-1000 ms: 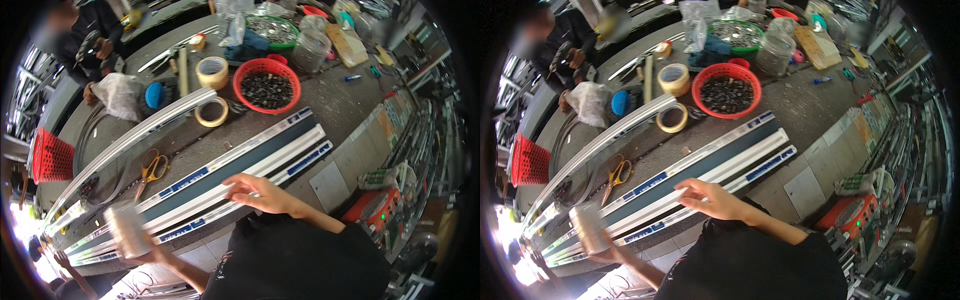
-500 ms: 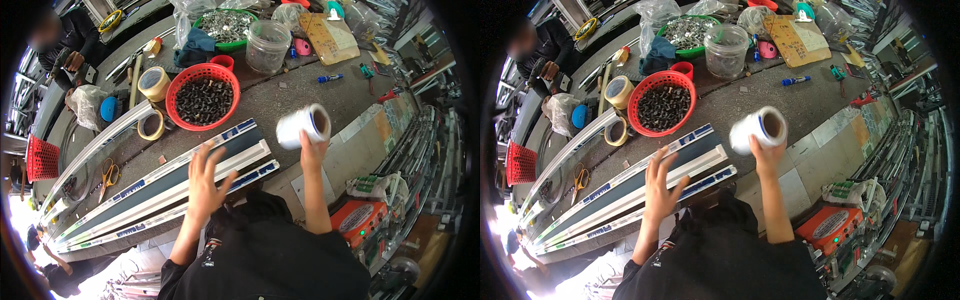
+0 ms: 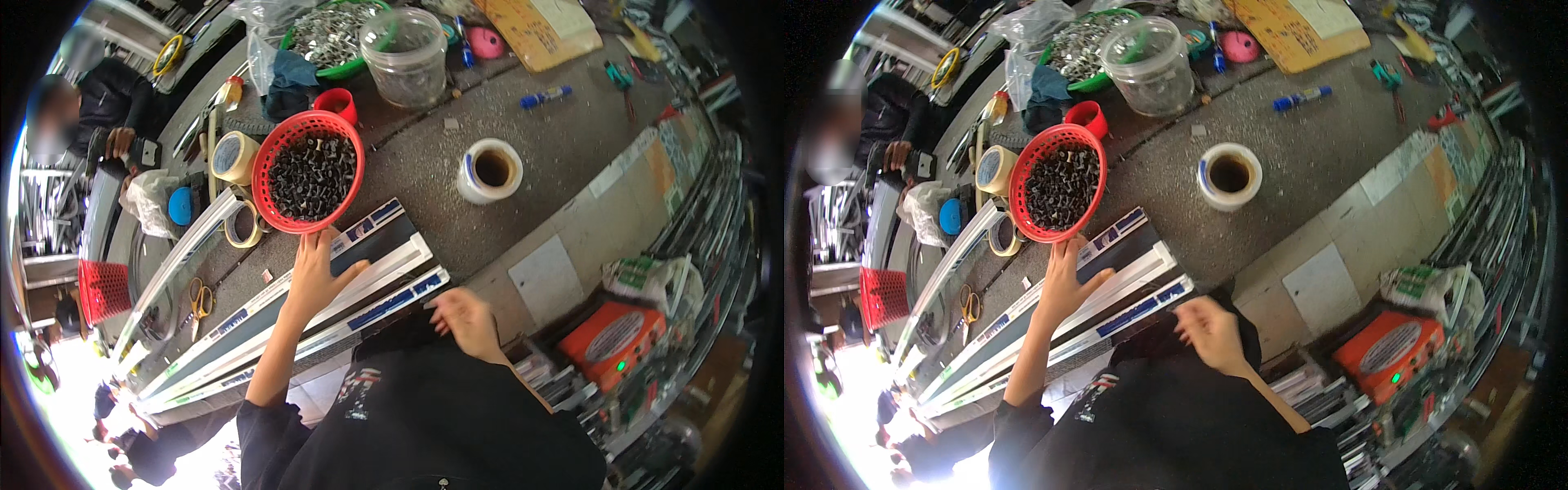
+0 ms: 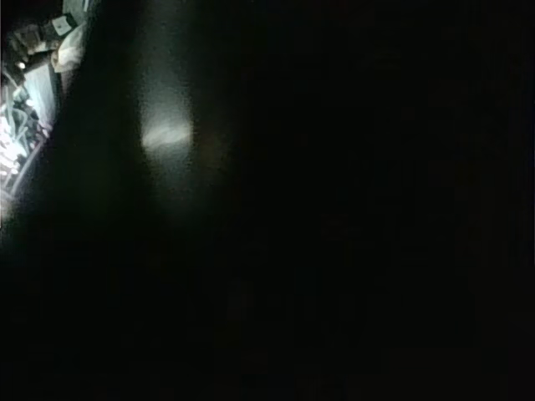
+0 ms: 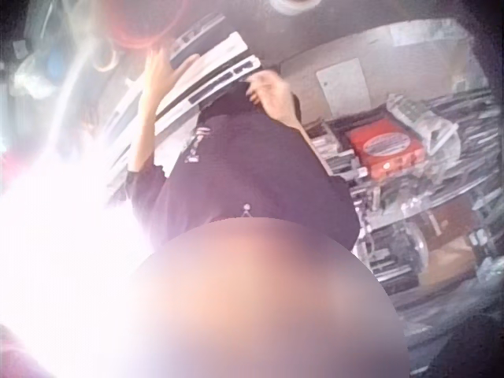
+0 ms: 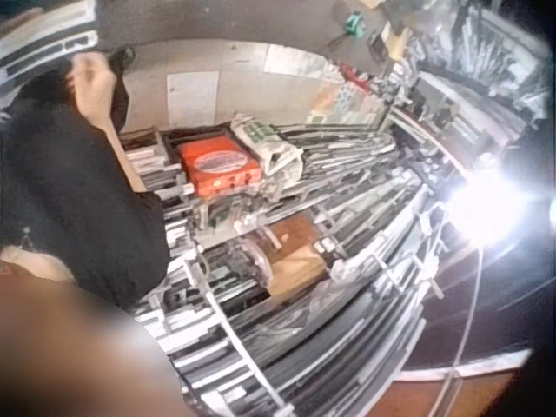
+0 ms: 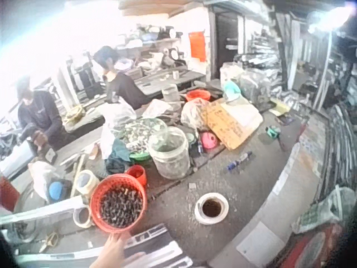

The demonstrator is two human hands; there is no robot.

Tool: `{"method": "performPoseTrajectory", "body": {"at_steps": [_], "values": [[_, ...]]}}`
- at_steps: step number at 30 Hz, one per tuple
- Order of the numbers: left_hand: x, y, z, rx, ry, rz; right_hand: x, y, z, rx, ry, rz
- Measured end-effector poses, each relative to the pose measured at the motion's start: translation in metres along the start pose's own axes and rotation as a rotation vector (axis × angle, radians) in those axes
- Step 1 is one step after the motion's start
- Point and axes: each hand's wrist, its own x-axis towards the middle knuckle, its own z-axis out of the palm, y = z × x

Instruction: The person handles long aluminum window frame profiles on a workbench, aligns them, and inserts small plastic or metal components into the profile channels. The person also picks up a roll of tape and places it on the table while continuing to position and adjust the frame pieces.

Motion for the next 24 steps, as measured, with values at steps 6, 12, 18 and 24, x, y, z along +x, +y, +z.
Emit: {"method": "performPoseTrajectory", "body": {"at_steps": [6, 12, 18, 24], "values": [[0.008, -0.003, 0.002, -0.077, -0.226, 0.271, 0.010, 0.036, 0.054, 0.213, 0.062, 0.102], [0.032, -0.007, -0.013, -0.386, -0.541, 0.204, 0.000, 0.033, 0.072, 0.320, 0.237, -0.008], [0.044, 0.021, -0.006, -0.655, -0.907, 0.239, -0.043, 0.037, 0.067, 0.353, 0.254, -0.113], [-0.003, 0.033, 0.028, -1.275, -1.286, -0.498, -0.095, 0.053, 0.058, 0.388, 0.278, -0.082]]}}
